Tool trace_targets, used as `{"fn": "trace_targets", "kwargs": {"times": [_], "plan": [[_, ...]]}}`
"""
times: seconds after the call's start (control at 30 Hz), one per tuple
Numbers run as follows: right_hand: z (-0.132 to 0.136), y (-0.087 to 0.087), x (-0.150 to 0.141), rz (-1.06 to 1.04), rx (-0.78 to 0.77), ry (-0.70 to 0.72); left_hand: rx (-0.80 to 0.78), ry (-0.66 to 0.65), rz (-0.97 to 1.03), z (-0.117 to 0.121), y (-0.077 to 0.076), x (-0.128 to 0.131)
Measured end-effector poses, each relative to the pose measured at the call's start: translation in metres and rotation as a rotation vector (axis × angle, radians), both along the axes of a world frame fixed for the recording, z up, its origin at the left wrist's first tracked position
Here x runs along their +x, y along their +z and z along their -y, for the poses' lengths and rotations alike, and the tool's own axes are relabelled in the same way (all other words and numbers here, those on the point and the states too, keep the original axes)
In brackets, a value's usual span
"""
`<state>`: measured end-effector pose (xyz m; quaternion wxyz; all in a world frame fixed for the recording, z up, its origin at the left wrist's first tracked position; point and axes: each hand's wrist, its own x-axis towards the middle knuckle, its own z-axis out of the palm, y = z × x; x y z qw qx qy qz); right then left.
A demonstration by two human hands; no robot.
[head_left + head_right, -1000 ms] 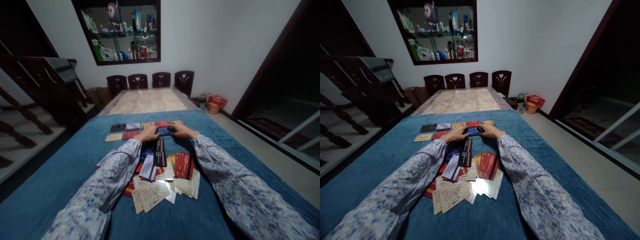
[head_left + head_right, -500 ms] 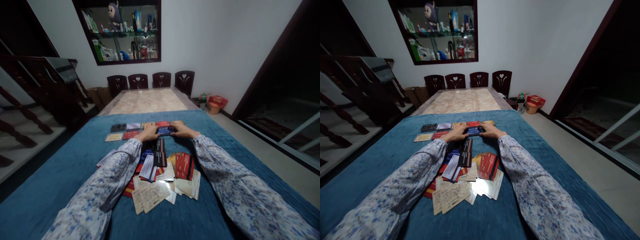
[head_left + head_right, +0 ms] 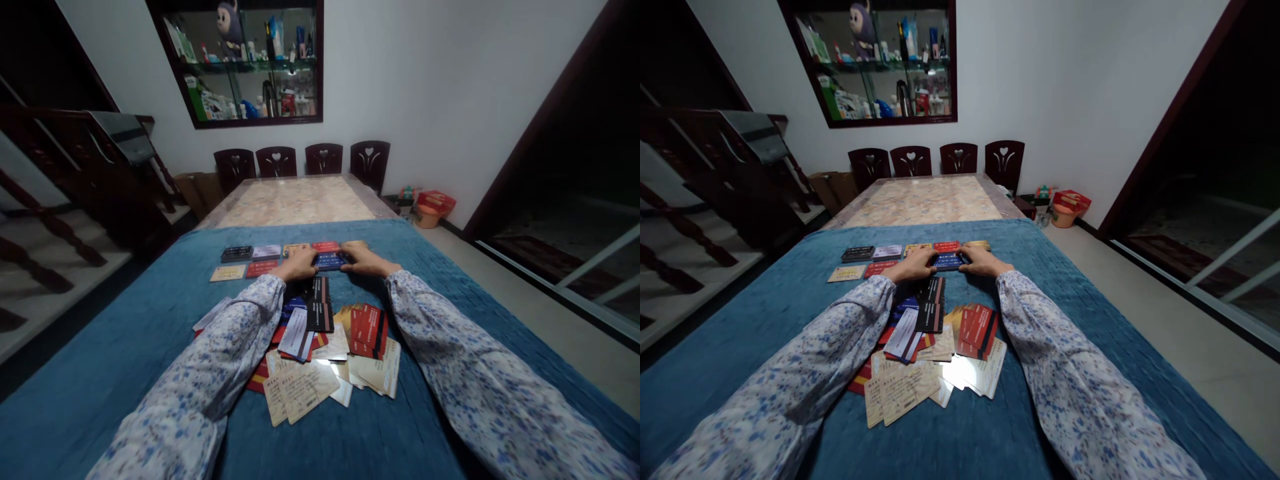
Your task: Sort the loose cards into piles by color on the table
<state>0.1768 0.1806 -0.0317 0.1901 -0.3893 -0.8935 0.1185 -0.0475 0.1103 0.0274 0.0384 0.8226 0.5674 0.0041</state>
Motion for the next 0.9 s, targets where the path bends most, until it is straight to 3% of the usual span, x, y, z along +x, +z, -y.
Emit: {"fn": "trace_targets", "kwargs": {"times": [0.57,0.77,0.9], "plan": [[-0.001,0.002,0.004,-0.072,-0.033,0.030,0.021,-0.023,0.004,0.002,-0.005,-0.002],[0.006,0.005,0.006,-0.048,-0.026,0.049,0.080,-0.035,0.011,0.014,-0.005,-0.005],[0.019,0.011,0.010,0.002,0.061,-0.004,0.138,-0.009,0.029,0.029,0.000,-0.008]]}}
